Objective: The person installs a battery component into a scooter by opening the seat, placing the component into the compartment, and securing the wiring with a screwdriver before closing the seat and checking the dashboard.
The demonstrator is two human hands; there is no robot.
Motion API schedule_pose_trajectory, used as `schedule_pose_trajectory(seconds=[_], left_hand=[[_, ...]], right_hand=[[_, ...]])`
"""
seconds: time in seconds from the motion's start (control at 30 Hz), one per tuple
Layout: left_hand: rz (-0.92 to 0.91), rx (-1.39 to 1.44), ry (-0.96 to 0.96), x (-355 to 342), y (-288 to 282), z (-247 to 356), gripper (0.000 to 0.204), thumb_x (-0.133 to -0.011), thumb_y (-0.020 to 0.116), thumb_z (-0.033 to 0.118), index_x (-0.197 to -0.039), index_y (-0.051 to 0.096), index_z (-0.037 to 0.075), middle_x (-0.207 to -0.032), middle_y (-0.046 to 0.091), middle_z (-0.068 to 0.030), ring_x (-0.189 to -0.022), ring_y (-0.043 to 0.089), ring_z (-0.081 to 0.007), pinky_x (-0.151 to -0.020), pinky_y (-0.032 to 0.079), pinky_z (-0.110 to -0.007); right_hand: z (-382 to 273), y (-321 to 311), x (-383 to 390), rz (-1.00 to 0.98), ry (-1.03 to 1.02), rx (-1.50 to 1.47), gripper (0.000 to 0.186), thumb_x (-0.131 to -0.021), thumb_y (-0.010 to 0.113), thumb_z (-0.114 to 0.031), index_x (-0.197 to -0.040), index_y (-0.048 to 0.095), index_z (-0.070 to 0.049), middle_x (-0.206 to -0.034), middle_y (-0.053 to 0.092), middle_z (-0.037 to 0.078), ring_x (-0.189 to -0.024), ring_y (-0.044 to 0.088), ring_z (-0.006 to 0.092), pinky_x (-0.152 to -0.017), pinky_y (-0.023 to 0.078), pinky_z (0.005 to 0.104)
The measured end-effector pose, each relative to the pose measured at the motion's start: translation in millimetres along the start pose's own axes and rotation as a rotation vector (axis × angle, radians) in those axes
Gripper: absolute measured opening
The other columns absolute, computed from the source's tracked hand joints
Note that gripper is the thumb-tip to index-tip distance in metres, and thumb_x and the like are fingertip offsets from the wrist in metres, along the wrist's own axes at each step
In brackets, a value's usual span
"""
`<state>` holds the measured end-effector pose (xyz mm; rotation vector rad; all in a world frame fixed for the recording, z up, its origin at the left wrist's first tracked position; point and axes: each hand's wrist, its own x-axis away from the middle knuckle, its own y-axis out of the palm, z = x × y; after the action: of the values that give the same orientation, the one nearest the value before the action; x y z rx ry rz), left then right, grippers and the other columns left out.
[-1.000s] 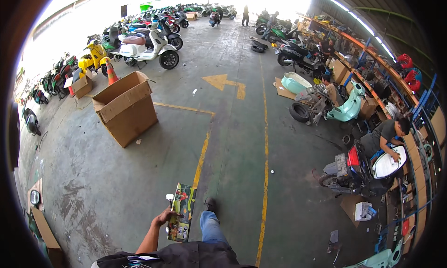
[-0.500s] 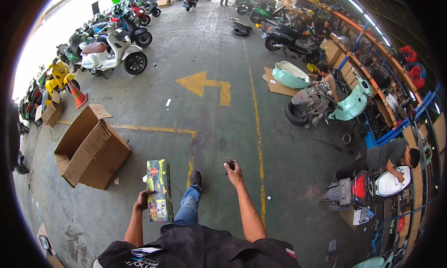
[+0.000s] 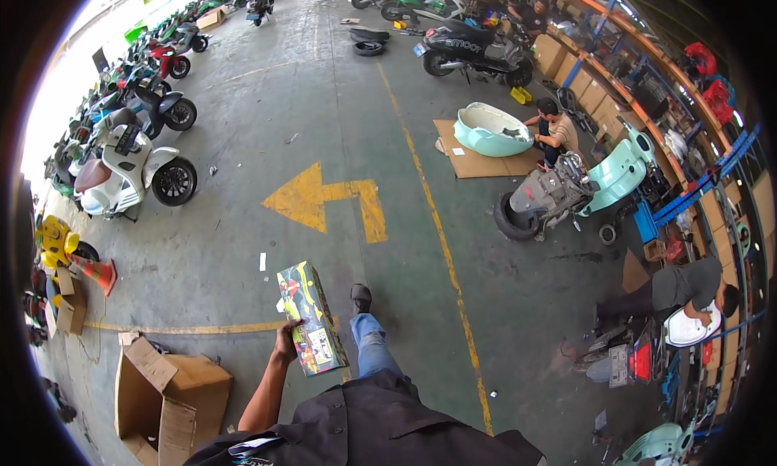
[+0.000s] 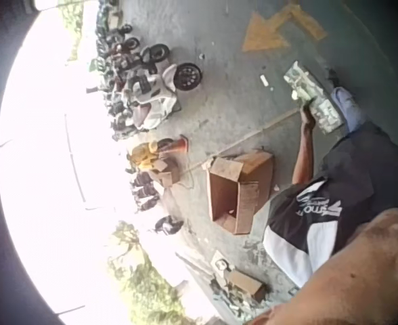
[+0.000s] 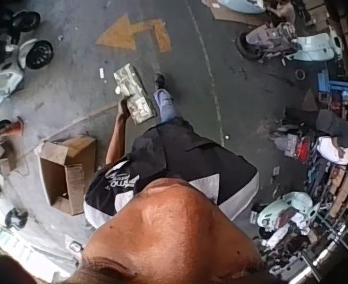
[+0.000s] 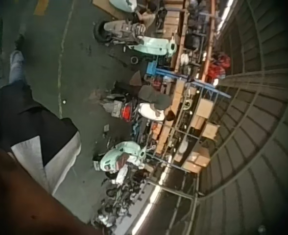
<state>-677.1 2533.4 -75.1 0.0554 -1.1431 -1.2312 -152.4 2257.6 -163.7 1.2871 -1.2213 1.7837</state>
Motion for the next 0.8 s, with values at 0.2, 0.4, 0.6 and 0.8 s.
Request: schedule_pose_trajectory(seconds=[0.2,0.4,0.6,0.8], left_hand=[[0.070,0.096,0.027,-181,96,148,0.039,-0.085,0.054,0.022,-0.117,0.059,-0.001,-0.110,0.067,-0.0139,-0.099,0.066,-0.0280,-0.092,0.053,-0.044],[-0.003,0.323,-0.052,-319,169,322,0.046,-0.086,0.056,0.024,-0.124,0.053,-0.002,-0.111,0.068,-0.0174,-0.098,0.069,-0.0318,-0.093,0.054,-0.047],[-0.010,0.387,0.098,-494,198,475,0.046,-0.087,0.055,0.023,-0.124,0.054,-0.004,-0.109,0.068,-0.0189,-0.097,0.069,-0.0316,-0.092,0.055,-0.045],[0.059,0.385,0.116,-701,252,670,0.035,-0.087,0.058,0.027,-0.110,0.062,0.002,-0.101,0.070,-0.0136,-0.087,0.069,-0.0272,-0.084,0.056,-0.041]], right_hand=[[-361,-55,4,0.028,-0.214,-0.085,0.062,-0.085,0.070,-0.034,-0.135,0.054,0.000,-0.099,0.067,0.017,-0.086,0.067,0.0253,-0.077,0.053,0.0383],[-900,-101,88,0.005,-0.874,-0.256,0.047,-0.089,0.069,-0.033,-0.127,0.058,-0.006,-0.076,0.063,0.006,-0.056,0.060,0.0153,-0.047,0.048,0.0325],[-1278,-144,235,-0.134,-1.419,-0.262,0.037,-0.091,0.065,-0.030,-0.120,0.061,-0.007,-0.087,0.066,0.005,-0.070,0.066,0.0138,-0.056,0.053,0.0289],[-1399,-165,120,-0.096,-0.860,-0.251,0.028,-0.092,0.058,-0.028,-0.104,0.060,-0.003,-0.082,0.065,0.010,-0.063,0.066,0.0216,-0.053,0.055,0.0352]])
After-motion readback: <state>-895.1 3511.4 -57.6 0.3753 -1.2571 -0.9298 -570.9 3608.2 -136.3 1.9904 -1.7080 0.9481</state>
